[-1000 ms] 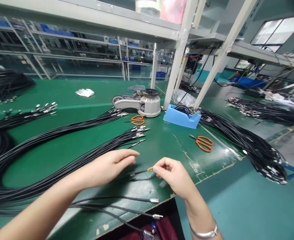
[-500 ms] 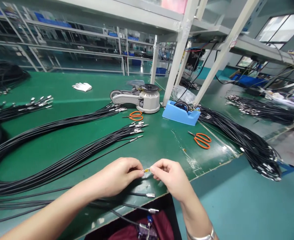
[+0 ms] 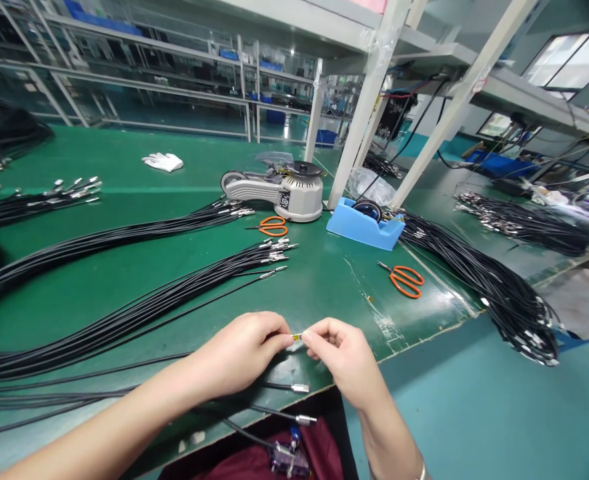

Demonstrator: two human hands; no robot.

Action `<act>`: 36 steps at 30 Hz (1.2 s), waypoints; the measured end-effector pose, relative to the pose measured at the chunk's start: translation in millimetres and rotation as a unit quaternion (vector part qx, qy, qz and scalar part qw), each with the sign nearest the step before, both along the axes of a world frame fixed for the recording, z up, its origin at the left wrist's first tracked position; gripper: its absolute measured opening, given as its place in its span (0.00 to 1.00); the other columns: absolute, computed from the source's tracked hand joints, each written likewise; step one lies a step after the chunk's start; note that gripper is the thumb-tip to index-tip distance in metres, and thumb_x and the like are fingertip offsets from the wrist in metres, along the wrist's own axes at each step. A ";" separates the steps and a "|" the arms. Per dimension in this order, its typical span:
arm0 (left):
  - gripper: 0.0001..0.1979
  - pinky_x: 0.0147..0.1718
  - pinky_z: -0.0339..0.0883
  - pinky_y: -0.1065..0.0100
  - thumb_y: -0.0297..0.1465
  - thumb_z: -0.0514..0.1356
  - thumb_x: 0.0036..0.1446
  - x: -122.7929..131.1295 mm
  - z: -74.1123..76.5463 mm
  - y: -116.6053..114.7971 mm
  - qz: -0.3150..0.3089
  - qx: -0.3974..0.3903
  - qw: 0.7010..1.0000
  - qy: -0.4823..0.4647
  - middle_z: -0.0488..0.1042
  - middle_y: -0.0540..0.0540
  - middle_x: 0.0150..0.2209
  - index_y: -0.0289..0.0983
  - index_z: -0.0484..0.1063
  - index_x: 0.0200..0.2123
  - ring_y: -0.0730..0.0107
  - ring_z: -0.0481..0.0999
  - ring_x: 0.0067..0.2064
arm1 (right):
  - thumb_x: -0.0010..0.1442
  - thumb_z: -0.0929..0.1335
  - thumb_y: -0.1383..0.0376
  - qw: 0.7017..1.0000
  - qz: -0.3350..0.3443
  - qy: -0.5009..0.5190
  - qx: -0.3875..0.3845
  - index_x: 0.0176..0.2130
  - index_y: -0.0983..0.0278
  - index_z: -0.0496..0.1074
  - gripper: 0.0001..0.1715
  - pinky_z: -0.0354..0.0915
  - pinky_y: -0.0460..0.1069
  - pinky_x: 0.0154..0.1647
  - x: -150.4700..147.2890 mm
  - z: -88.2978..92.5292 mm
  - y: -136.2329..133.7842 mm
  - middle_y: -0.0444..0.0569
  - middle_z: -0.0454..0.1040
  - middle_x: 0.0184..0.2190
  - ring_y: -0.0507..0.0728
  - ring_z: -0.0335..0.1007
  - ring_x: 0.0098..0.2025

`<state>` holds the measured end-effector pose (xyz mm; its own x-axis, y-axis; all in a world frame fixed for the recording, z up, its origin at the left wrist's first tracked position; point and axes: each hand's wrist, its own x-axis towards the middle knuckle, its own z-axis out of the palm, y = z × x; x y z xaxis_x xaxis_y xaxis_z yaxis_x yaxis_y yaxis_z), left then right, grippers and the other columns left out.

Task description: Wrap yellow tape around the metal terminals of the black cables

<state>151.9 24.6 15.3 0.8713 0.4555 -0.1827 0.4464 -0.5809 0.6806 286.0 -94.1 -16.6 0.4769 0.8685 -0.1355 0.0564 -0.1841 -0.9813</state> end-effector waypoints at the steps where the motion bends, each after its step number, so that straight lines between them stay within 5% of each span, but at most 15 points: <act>1: 0.13 0.34 0.58 0.71 0.35 0.50 0.59 0.4 2.0 -0.4 -0.007 0.020 1.000 0.002 0.74 0.50 0.31 0.38 0.72 0.30 0.70 0.70 0.33 | 0.54 0.69 0.61 1.000 0.002 0.001 0.000 0.26 0.67 0.71 0.11 0.62 0.47 0.31 0.2 0.3 0.2 0.44 0.71 0.22 0.52 0.66 0.26; 9: 0.11 0.30 0.56 0.73 0.35 0.52 0.58 -0.4 10.2 8.3 -0.077 0.012 0.996 0.031 0.73 0.52 0.27 0.38 0.71 0.28 0.72 0.68 0.31 | 0.53 0.69 0.61 1.000 0.023 0.013 0.009 0.26 0.67 0.71 0.11 0.62 0.46 0.31 1.3 1.6 0.3 0.44 0.71 0.22 0.51 0.65 0.26; 17: 0.13 0.28 0.58 0.74 0.37 0.53 0.57 3.4 -2.7 3.7 0.001 -0.109 0.994 -0.005 0.69 0.53 0.24 0.36 0.71 0.28 0.72 0.66 0.28 | 0.55 0.68 0.61 0.999 -0.014 0.001 0.033 0.27 0.66 0.70 0.11 0.62 0.46 0.30 -8.6 -3.3 0.2 0.44 0.71 0.23 0.51 0.65 0.26; 25: 0.15 0.35 0.60 0.72 0.39 0.50 0.59 -5.9 6.2 5.8 -0.051 -0.080 0.995 -0.007 0.76 0.50 0.35 0.40 0.74 0.38 0.69 0.70 0.35 | 0.54 0.69 0.61 0.999 0.018 0.034 0.015 0.27 0.67 0.71 0.11 0.63 0.46 0.32 -4.6 -4.3 0.4 0.44 0.71 0.22 0.51 0.66 0.27; 30: 0.17 0.28 0.56 0.73 0.39 0.49 0.60 -7.6 -0.2 7.1 -0.054 -0.062 0.997 0.009 0.71 0.53 0.25 0.38 0.73 0.31 0.72 0.66 0.29 | 0.55 0.68 0.60 0.998 0.059 -0.001 -0.016 0.28 0.67 0.73 0.11 0.63 0.47 0.33 2.6 -2.2 -1.3 0.45 0.72 0.24 0.52 0.67 0.29; 36: 0.16 0.30 0.56 0.73 0.37 0.49 0.61 -5.0 -6.2 5.2 -0.039 -0.044 0.998 -0.009 0.71 0.53 0.26 0.38 0.72 0.29 0.73 0.67 0.29 | 0.57 0.67 0.62 0.994 0.070 -0.074 -0.026 0.29 0.66 0.73 0.10 0.64 0.46 0.32 3.5 2.8 -2.1 0.45 0.73 0.26 0.52 0.68 0.30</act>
